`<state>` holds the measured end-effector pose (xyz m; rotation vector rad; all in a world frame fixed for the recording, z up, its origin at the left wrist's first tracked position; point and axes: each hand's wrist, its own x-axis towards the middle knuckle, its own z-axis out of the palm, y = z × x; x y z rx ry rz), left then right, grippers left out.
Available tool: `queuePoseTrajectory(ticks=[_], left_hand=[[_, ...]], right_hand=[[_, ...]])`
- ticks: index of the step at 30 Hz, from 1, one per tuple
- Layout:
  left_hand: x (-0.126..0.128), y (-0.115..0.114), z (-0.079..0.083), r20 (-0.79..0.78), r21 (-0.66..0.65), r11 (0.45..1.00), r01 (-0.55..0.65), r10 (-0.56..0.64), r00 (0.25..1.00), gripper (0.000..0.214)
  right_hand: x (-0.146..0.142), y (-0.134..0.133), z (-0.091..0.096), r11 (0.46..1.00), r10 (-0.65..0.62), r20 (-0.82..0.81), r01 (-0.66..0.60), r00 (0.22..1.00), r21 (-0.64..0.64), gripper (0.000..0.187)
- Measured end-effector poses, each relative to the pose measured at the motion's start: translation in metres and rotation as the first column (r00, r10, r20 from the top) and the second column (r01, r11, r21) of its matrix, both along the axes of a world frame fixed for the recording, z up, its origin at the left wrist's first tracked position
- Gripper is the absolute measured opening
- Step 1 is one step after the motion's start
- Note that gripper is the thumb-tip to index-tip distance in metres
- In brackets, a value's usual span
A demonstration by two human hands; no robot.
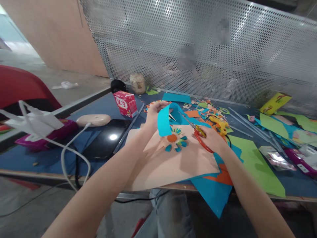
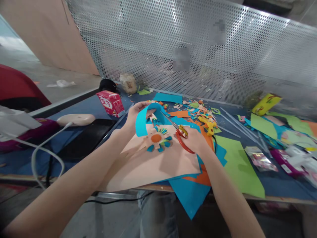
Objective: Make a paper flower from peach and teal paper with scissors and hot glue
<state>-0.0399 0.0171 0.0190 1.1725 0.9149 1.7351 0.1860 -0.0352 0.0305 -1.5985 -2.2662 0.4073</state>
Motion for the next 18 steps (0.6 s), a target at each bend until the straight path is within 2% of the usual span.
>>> queuePoseTrajectory(ticks=[8,18], left_hand=[[0.001,-0.002,0.000,0.022,-0.019,1.000,-0.006,0.006,1.000,0.038],[0.002,-0.013,0.008,-0.021,-0.037,0.998,0.040,-0.041,0.999,0.037]], right_hand=[[0.000,-0.001,0.002,0.999,-0.017,0.006,0.017,1.000,-0.033,0.031],[0.001,0.000,0.000,1.000,-0.012,0.012,0.012,1.000,-0.004,0.033]])
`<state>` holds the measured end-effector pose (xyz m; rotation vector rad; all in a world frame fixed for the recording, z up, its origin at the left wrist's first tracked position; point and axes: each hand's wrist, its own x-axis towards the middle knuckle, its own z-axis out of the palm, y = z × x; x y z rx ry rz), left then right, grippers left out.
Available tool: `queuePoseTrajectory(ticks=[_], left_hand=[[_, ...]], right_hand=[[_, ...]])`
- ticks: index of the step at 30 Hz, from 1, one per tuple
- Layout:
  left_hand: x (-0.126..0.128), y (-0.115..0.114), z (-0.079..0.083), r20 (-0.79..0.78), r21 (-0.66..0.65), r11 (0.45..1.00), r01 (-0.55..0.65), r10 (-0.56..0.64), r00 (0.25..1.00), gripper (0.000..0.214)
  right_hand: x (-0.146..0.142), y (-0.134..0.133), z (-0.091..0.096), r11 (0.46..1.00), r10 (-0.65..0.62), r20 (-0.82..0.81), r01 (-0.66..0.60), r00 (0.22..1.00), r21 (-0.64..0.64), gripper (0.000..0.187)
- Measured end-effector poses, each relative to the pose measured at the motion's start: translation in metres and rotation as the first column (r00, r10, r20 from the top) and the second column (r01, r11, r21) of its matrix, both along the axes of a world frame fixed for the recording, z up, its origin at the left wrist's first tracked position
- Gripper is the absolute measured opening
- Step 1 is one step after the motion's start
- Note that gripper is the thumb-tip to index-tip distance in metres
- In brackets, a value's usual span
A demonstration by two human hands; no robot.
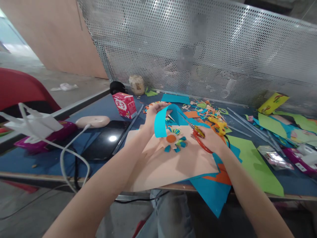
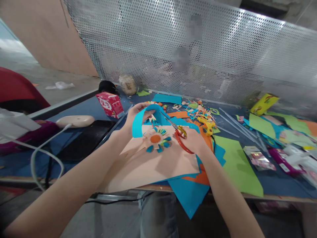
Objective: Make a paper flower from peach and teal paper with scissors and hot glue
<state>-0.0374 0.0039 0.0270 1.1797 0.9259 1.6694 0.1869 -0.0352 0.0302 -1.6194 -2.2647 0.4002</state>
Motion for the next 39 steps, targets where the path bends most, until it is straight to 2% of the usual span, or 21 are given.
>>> queuePoseTrajectory(ticks=[3,8,19,30,33,39], left_hand=[[0.000,-0.001,0.000,-0.017,0.017,1.000,-0.022,0.022,1.000,0.038],[0.001,0.000,-0.002,-0.053,0.066,0.998,0.022,-0.019,0.998,0.035],[0.001,0.007,-0.005,0.071,-0.001,1.000,0.027,-0.027,0.997,0.039],[0.001,0.009,-0.006,0.012,0.035,0.998,0.052,-0.052,0.999,0.035],[0.001,0.011,-0.007,0.032,0.008,0.998,0.062,-0.062,0.998,0.036],[0.008,0.010,-0.008,0.003,0.000,1.000,0.005,-0.005,1.000,0.031]], right_hand=[[0.000,0.001,0.000,1.000,0.005,0.009,-0.005,1.000,-0.009,0.032],[0.000,0.002,0.000,1.000,0.007,0.009,-0.006,1.000,-0.022,0.029],[0.002,0.003,-0.004,0.999,0.036,0.008,-0.036,0.999,0.011,0.031],[0.000,0.002,-0.003,0.999,0.029,0.031,-0.029,0.999,0.020,0.028],[0.001,0.002,-0.004,0.999,0.035,0.023,-0.035,0.999,0.027,0.028],[0.000,0.001,-0.002,1.000,0.014,0.043,-0.015,0.999,0.007,0.033]])
